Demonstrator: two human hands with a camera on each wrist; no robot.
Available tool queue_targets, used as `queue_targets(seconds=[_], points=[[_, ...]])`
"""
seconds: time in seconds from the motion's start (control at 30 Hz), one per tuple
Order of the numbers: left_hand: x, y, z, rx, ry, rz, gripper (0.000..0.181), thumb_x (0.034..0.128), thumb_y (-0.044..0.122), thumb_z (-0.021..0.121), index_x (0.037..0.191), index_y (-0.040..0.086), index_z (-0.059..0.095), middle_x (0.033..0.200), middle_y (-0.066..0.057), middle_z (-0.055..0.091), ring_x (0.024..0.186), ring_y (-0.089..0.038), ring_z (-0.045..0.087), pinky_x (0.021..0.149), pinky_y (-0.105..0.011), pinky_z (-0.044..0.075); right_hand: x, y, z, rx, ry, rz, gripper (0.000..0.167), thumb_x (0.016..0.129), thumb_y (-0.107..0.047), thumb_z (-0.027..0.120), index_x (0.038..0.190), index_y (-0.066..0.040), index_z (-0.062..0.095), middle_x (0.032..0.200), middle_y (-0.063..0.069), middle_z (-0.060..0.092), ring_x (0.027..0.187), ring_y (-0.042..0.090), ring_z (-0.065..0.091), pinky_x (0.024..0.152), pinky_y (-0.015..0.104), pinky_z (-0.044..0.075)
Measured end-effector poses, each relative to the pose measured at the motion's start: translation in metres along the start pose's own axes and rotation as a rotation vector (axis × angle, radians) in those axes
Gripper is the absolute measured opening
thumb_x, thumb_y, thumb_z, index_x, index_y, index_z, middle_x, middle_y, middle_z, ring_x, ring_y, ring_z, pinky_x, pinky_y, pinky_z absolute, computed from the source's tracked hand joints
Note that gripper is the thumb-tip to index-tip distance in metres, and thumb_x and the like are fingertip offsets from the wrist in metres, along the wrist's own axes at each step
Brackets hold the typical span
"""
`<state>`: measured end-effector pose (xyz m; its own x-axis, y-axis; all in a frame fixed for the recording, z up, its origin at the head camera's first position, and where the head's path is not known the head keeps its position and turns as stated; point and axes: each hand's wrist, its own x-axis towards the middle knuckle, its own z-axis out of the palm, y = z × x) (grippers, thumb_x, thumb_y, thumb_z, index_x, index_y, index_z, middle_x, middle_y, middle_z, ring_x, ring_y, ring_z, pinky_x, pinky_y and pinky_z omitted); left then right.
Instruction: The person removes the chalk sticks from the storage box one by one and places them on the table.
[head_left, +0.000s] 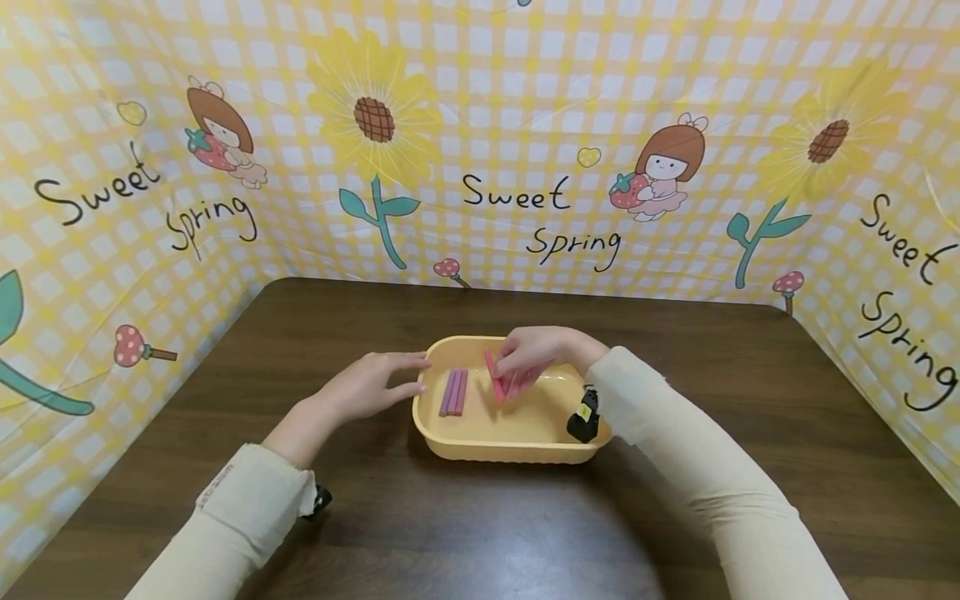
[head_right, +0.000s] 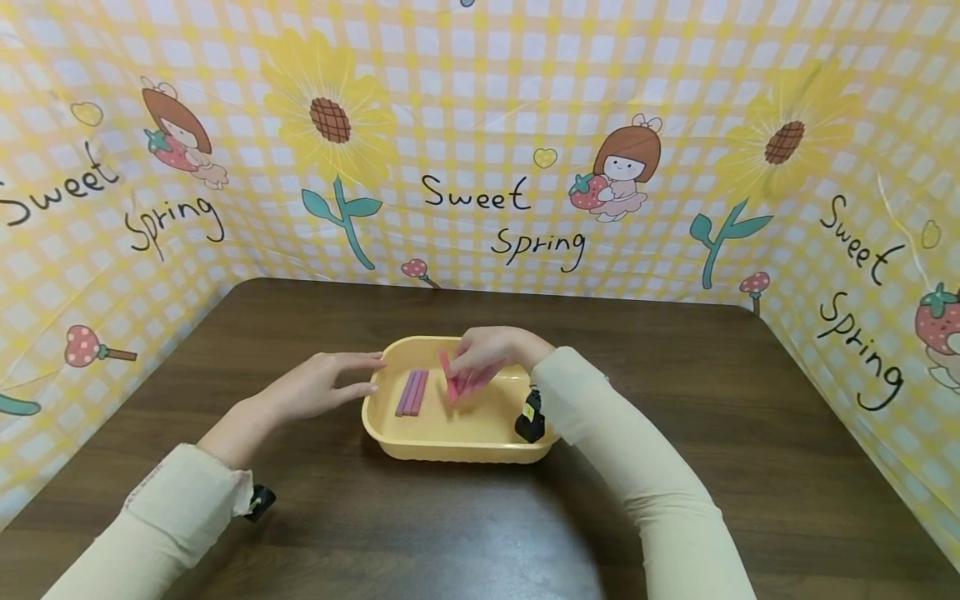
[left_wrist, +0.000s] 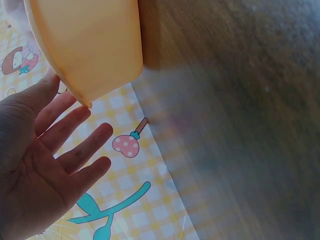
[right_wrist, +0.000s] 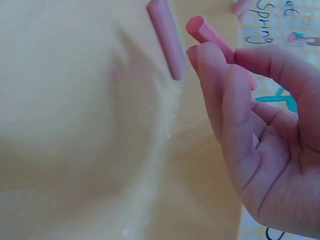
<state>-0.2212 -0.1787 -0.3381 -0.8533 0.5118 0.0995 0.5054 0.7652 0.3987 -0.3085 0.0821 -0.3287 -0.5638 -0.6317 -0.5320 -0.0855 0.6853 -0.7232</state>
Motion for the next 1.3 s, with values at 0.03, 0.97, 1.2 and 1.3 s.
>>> queue_targets(seconds=[0.03, 0.97, 1.2, 1.3], points=[[0.0, 0.0, 0.0, 0.0, 0.0, 0.0, 0.042, 0.0907, 0.025, 0.061, 0.127, 0.004, 0.058, 0.136, -0.014, 0.053, 0.125, -0.032, 0.051, 0.104, -0.049, 0.042, -0.003, 0.0, -0.002, -0.002, 0.004, -0.005, 0.019, 0.093, -0.016, 0.051, 0.09, -0.003, 0.065, 0.076, 0.001, 0.071, 0.066, 0.007, 0.065, 0.062, 0.019, 0.055], [0.0, -0.003, 0.001, 0.002, 0.002, 0.004, 0.043, 0.0906, 0.026, 0.061, 0.127, 0.005, 0.058, 0.135, -0.014, 0.053, 0.124, -0.033, 0.052, 0.104, -0.049, 0.042, -0.057, 0.023, -0.016, 0.089, 0.062, -0.051, 0.018, 0.094, -0.016, 0.052, 0.099, -0.001, 0.061, 0.082, 0.0, 0.071, 0.073, 0.009, 0.066, 0.066, 0.023, 0.056], [0.001, -0.003, 0.001, -0.002, 0.002, 0.006, 0.042, 0.0906, 0.025, 0.061, 0.128, 0.005, 0.057, 0.136, -0.015, 0.053, 0.124, -0.033, 0.052, 0.103, -0.049, 0.042, -0.062, 0.03, -0.017, 0.11, 0.071, -0.055, 0.017, 0.094, -0.017, 0.054, 0.1, -0.002, 0.06, 0.085, 0.003, 0.071, 0.075, 0.012, 0.067, 0.067, 0.025, 0.057], [0.001, -0.002, 0.001, 0.001, 0.003, 0.007, 0.042, 0.0907, 0.025, 0.061, 0.128, 0.004, 0.057, 0.135, -0.015, 0.053, 0.124, -0.033, 0.052, 0.103, -0.049, 0.042, -0.066, 0.032, -0.017, 0.113, 0.076, -0.056, 0.017, 0.093, -0.017, 0.054, 0.099, -0.002, 0.06, 0.084, 0.003, 0.072, 0.076, 0.013, 0.066, 0.066, 0.025, 0.057]])
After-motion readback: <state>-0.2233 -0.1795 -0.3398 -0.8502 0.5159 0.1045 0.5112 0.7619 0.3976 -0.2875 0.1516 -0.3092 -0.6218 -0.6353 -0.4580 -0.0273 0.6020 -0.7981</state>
